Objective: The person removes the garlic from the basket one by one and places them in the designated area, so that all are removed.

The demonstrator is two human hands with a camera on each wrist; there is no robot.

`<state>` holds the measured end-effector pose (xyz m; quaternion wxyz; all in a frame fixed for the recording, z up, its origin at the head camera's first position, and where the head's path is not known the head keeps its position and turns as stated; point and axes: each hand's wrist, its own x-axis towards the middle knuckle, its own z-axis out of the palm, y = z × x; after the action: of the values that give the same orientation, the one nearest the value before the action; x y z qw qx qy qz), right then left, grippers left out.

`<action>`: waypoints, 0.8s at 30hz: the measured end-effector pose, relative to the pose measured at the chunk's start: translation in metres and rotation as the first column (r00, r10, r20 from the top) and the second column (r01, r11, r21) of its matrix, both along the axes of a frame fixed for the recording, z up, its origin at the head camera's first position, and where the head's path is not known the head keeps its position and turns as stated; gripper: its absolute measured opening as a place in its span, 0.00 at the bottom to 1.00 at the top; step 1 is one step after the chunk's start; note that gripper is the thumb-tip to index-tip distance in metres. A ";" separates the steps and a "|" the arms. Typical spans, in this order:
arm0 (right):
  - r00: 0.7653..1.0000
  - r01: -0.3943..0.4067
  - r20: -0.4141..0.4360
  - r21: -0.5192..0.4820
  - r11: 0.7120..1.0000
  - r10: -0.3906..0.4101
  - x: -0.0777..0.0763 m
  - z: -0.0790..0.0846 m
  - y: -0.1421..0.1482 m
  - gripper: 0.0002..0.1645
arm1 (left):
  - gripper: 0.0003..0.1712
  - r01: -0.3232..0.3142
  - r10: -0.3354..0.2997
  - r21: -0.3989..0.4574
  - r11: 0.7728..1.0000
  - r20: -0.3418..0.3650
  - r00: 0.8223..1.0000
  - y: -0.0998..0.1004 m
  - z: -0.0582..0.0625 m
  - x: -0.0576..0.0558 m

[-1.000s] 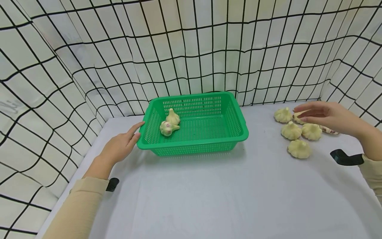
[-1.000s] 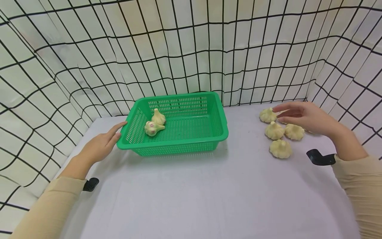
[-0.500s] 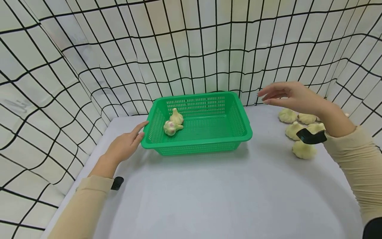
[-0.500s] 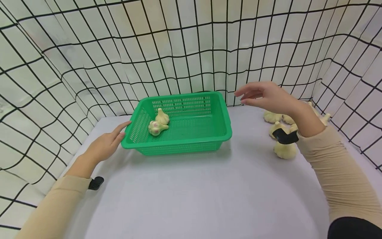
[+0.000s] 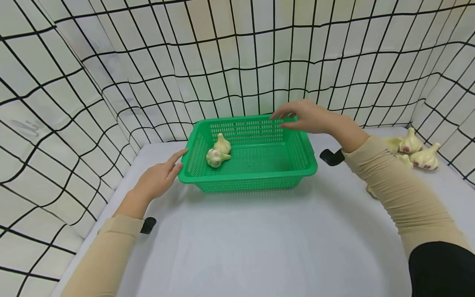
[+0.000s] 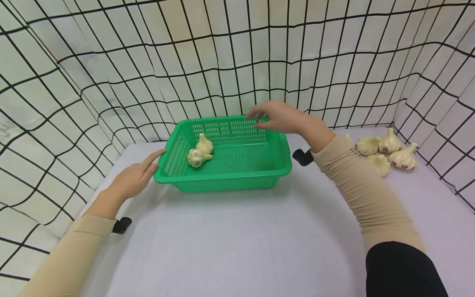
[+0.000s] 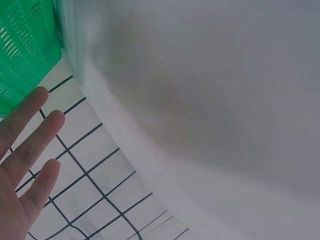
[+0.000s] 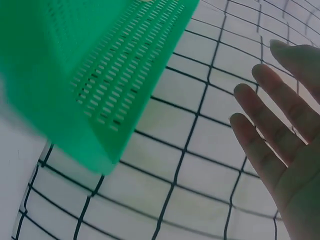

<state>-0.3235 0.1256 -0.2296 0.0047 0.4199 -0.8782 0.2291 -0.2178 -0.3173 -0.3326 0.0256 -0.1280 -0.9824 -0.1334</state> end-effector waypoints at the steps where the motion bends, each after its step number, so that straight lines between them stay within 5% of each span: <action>1: 1.000 -0.008 -0.002 0.018 1.000 0.008 -0.003 -0.001 -0.008 0.19 | 0.34 -0.002 0.002 -0.002 1.000 0.000 1.000 0.000 0.000 0.000; 8: 0.995 -0.091 0.034 0.056 0.994 0.090 -0.020 -0.006 -0.057 0.20 | 0.33 -0.010 0.010 -0.006 1.000 -0.005 1.000 -0.002 0.001 0.003; 15: 0.983 -0.159 0.100 0.051 0.986 0.153 -0.032 -0.030 -0.097 0.21 | 0.33 0.002 -0.002 -0.001 1.000 -0.003 1.000 0.000 -0.003 0.002; 24: 0.975 -0.160 0.168 0.082 0.984 0.145 -0.038 -0.051 -0.137 0.24 | 0.33 0.001 -0.001 0.003 1.000 -0.019 1.000 0.002 -0.001 0.000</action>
<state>-0.3619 -0.0113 -0.2803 -0.1042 0.4660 -0.8507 0.2198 -0.2177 -0.3156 -0.3339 0.0350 -0.1296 -0.9819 -0.1338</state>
